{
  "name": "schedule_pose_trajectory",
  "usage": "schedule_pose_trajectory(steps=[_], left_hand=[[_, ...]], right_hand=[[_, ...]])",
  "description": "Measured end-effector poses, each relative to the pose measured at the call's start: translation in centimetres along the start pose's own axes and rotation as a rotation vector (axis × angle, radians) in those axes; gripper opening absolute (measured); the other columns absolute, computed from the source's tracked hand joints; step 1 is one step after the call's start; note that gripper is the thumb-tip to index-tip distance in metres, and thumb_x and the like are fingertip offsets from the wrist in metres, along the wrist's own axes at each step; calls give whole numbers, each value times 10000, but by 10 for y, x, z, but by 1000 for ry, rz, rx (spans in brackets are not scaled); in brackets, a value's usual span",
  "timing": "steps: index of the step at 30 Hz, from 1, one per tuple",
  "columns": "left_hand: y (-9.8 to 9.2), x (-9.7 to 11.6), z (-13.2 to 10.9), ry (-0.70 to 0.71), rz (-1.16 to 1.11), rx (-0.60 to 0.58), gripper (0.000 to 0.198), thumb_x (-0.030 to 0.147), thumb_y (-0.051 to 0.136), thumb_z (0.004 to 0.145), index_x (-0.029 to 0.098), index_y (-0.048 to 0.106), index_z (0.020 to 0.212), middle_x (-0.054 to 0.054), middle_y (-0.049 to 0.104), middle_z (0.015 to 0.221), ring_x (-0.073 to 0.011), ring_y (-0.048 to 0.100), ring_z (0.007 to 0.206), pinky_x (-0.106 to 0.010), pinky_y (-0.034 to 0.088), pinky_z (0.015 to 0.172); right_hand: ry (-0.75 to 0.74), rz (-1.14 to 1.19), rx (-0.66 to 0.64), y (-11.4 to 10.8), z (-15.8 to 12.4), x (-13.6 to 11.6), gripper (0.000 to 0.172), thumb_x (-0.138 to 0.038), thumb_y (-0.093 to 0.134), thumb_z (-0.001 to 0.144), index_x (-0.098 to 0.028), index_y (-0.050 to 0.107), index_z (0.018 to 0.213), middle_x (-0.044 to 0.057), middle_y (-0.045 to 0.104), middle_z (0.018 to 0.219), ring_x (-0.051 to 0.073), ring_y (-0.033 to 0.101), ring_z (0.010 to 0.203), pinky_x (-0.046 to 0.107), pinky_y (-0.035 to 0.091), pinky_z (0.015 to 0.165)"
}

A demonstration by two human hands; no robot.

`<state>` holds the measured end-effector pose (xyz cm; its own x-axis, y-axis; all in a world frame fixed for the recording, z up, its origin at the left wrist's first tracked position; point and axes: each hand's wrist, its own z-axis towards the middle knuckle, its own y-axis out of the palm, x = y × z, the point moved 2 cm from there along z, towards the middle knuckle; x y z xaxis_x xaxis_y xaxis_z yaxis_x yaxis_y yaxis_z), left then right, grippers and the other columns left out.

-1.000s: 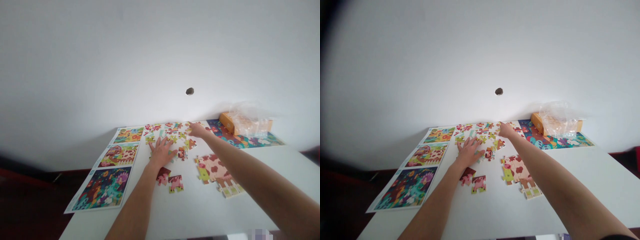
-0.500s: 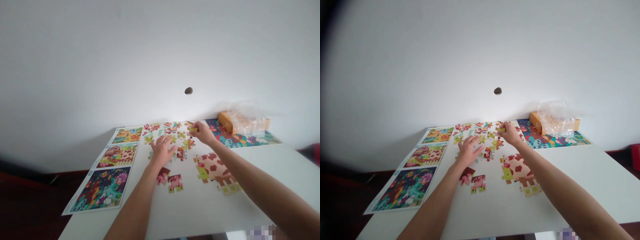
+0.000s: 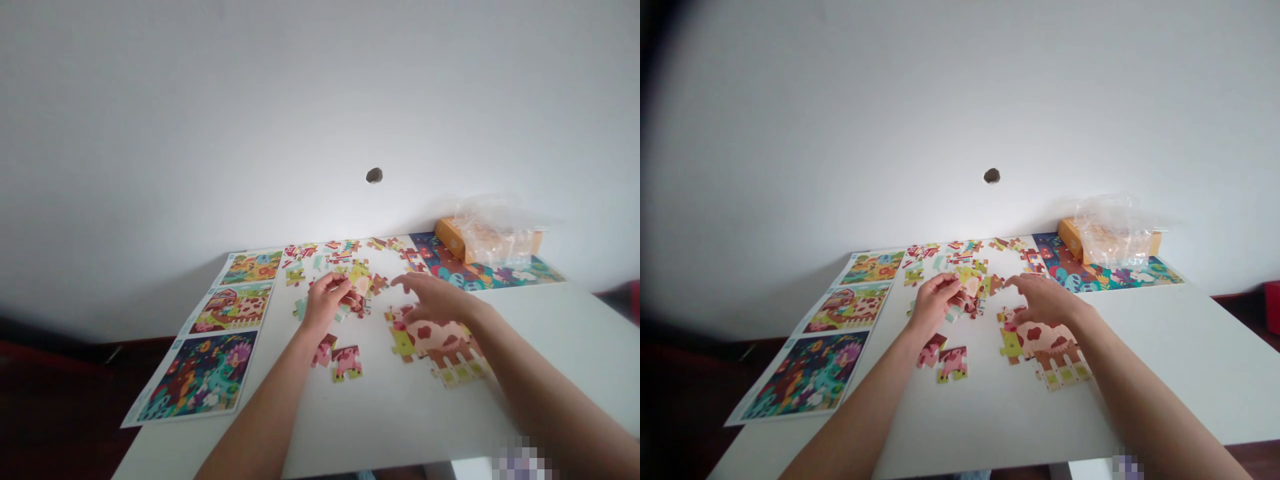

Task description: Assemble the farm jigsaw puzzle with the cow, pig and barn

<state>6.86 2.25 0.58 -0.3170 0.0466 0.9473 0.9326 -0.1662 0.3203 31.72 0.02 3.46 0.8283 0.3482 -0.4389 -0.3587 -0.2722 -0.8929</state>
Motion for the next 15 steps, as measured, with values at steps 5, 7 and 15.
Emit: schedule_pose_trajectory(steps=[5,7,15], left_hand=[[-4,9,0,29,-97,57,379,292,858,643,143,617,894,22,604,714,-186,714,622,-249,553,556],[-4,10,0,21,-111,56,361,283,855,649,147,592,855,22,610,716,-202,730,654,-271,579,612],[-6,9,-1,-33,-125,20,372,287,837,670,166,530,841,-3,672,750,-268,758,793,-304,587,685]], right_hand=[[206,-93,-148,6,-2,18,580,-490,803,642,-205,611,1108,70,666,964,227,636,815,277,409,627],[212,-142,-134,8,2,17,505,-538,777,667,-188,624,999,85,669,955,236,637,828,282,396,630],[152,-164,-45,15,2,27,451,-520,820,629,-205,636,895,80,675,878,239,631,766,287,361,594]])
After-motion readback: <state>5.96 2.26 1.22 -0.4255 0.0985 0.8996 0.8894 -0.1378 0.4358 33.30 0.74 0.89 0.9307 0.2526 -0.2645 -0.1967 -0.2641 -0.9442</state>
